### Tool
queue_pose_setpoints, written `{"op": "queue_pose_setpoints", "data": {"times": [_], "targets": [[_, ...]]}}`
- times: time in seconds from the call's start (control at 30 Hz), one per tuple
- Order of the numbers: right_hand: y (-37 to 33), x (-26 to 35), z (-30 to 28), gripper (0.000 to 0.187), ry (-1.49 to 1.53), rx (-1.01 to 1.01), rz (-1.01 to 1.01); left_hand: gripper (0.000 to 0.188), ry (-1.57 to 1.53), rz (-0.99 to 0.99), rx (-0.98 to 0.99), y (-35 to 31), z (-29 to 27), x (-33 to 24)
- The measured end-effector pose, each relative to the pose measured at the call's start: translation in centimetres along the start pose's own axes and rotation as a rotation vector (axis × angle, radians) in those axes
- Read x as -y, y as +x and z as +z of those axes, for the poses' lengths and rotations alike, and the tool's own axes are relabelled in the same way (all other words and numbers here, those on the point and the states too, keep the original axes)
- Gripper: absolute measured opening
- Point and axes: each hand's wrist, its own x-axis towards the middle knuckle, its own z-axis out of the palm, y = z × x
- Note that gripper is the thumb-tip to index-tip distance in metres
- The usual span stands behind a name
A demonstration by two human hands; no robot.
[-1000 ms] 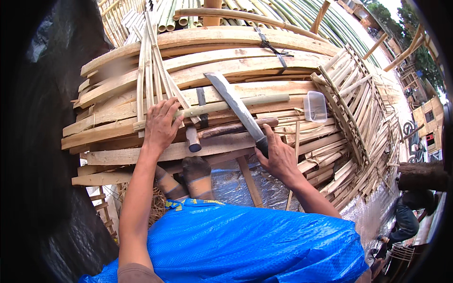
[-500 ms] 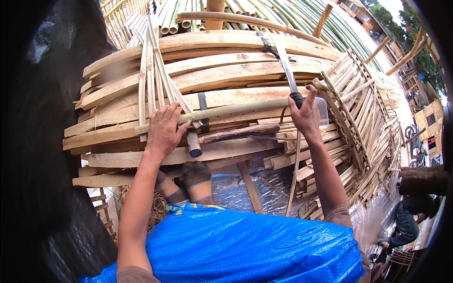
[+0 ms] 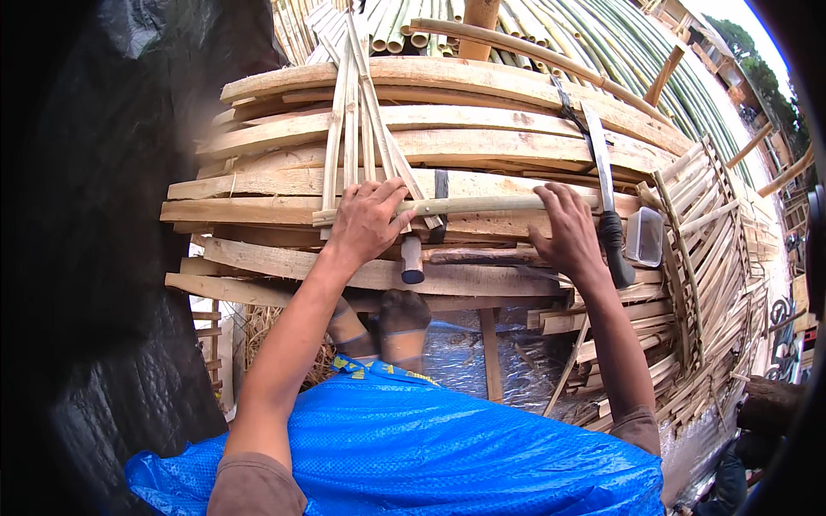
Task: The person prepares bamboo strips by hand and using a large knife, first aligning bamboo slats and then shaving thin layers from a long bamboo strip.
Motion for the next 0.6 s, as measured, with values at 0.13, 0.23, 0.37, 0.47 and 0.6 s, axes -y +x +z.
{"op": "queue_pose_setpoints", "data": {"times": [0.13, 0.23, 0.37, 0.47, 0.6], "targets": [[2.3, 0.1, 2.5, 0.051, -0.018, 0.084, -0.118, 0.036, 0.003, 0.010, 0.007, -0.1, 0.0, -0.5], [3.2, 0.0, 2.9, 0.039, -0.056, 0.190, -0.171, 0.034, 0.012, 0.034, -0.031, -0.3, -0.1, -0.2], [2.7, 0.9, 2.1, 0.031, 0.041, 0.114, -0.139, 0.032, -0.047, -0.014, -0.020, -0.2, -1.0, 0.1], [2.5, 1.4, 2.2, 0.030, 0.015, -0.028, -0.175, 0.035, -0.030, -0.031, -0.096, 0.4, -1.4, -0.2], [2.5, 2.2, 1.6, 0.017, -0.043, -0.157, -0.183, 0.043, 0.051, -0.160, -0.149, 1.0, -2.0, -2.0]]}}
